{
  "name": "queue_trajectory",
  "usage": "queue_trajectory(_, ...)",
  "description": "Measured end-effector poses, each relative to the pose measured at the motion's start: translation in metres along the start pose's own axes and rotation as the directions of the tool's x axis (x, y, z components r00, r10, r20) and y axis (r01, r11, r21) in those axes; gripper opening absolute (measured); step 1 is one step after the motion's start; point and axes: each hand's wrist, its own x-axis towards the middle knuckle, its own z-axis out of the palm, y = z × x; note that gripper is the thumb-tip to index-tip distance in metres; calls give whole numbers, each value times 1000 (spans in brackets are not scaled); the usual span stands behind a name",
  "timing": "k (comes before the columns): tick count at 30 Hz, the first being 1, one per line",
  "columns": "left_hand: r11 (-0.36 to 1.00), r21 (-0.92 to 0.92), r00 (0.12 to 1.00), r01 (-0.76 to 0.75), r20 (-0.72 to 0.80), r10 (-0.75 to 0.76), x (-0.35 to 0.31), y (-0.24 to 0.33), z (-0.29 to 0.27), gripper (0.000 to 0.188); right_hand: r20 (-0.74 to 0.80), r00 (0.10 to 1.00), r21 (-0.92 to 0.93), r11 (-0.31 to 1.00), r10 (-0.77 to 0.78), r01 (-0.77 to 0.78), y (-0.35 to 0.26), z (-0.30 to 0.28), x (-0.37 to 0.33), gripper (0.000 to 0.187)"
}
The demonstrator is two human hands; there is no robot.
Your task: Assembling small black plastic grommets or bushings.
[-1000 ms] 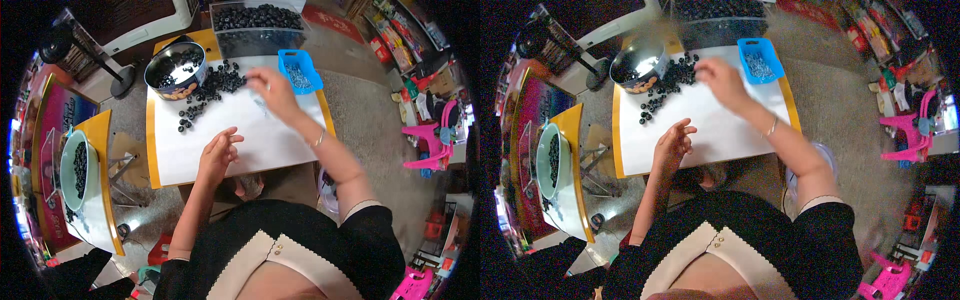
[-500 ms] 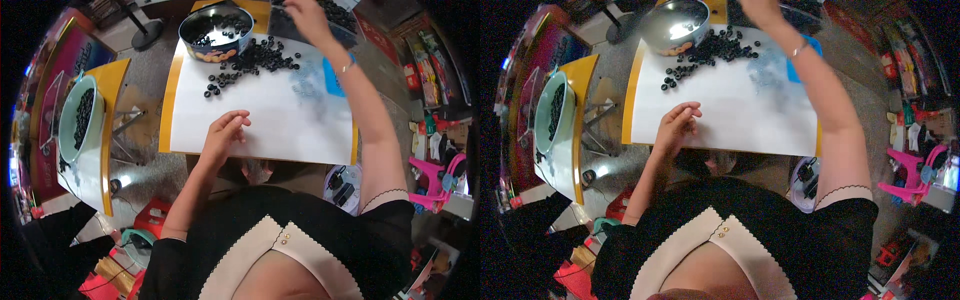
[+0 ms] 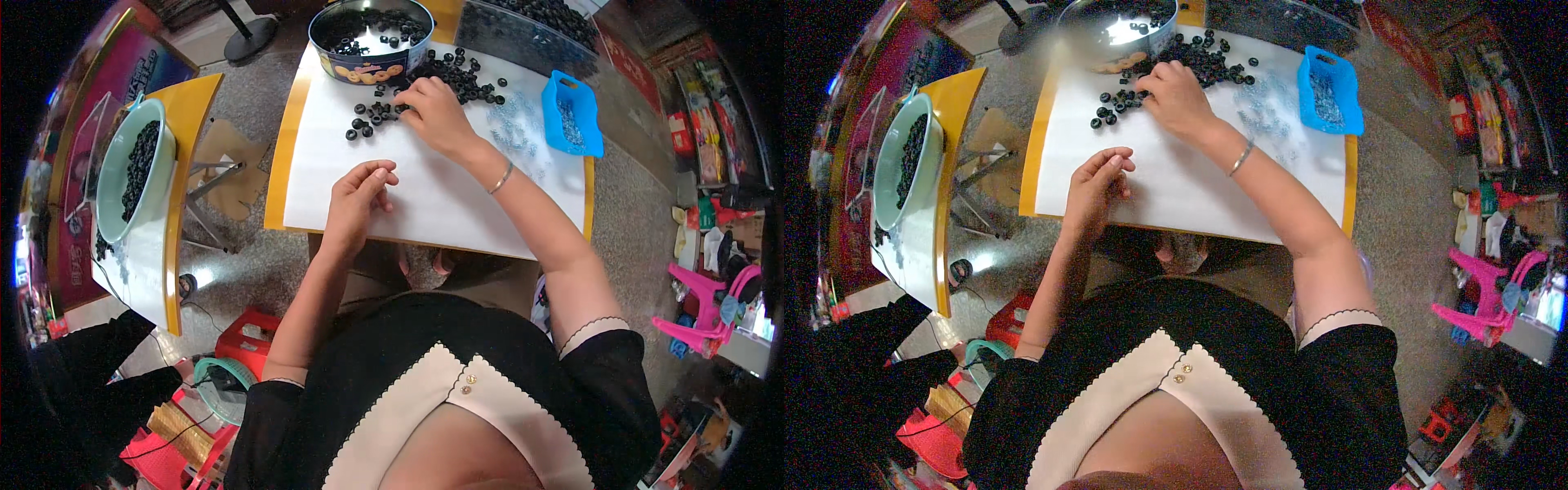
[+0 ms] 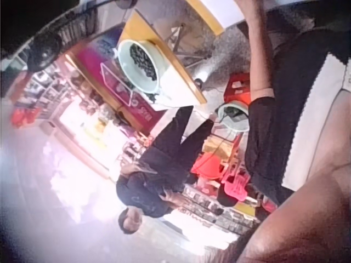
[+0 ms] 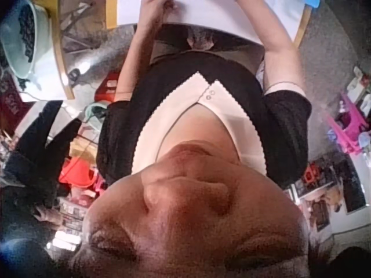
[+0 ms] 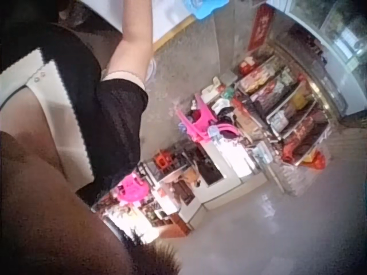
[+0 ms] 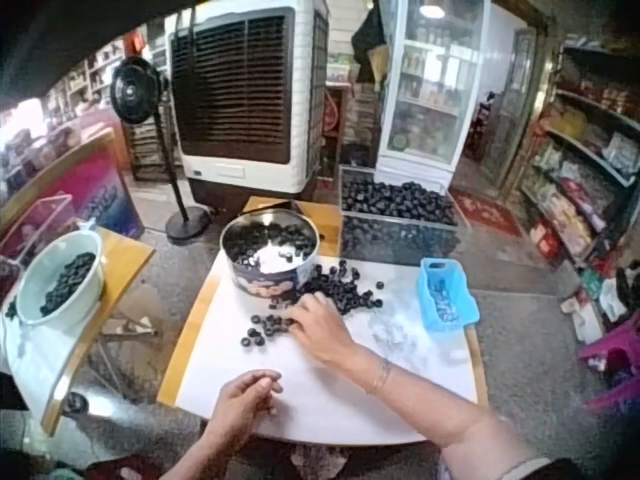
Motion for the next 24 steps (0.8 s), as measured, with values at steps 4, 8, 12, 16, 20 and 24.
queue_trajectory(4, 999, -41, 998, -14, -57, 11, 7, 5, 6, 23, 172, 920, 472, 790, 353, -392, -31, -28, -18, 20)
queue_trajectory(8, 978, -207, 999, -40, -30, 34, 12, 10, 24, 25, 164, 879, 659, 613, 448, -436, -61, -44, -49, 22)
queue_trajectory(12, 937, -342, 989, 77, 144, -29, 13, 3, 28, 24, 12, 899, 548, 749, 439, -373, -77, -52, -67, 23)
queue_trajectory(16, 903, -405, 976, 144, 210, -62, 9, -1, 31, 22, -31, 913, 514, 789, 408, -335, -85, -57, -80, 22)
queue_trajectory(20, 884, -420, 965, 204, 240, -108, 3, -6, 33, 23, -79, 900, 526, 785, 429, -328, -96, -59, -87, 24)
queue_trajectory(24, 902, -386, 955, 194, 285, -84, -2, -8, 38, 26, -20, 891, 609, 712, 453, -348, -97, -65, -93, 22)
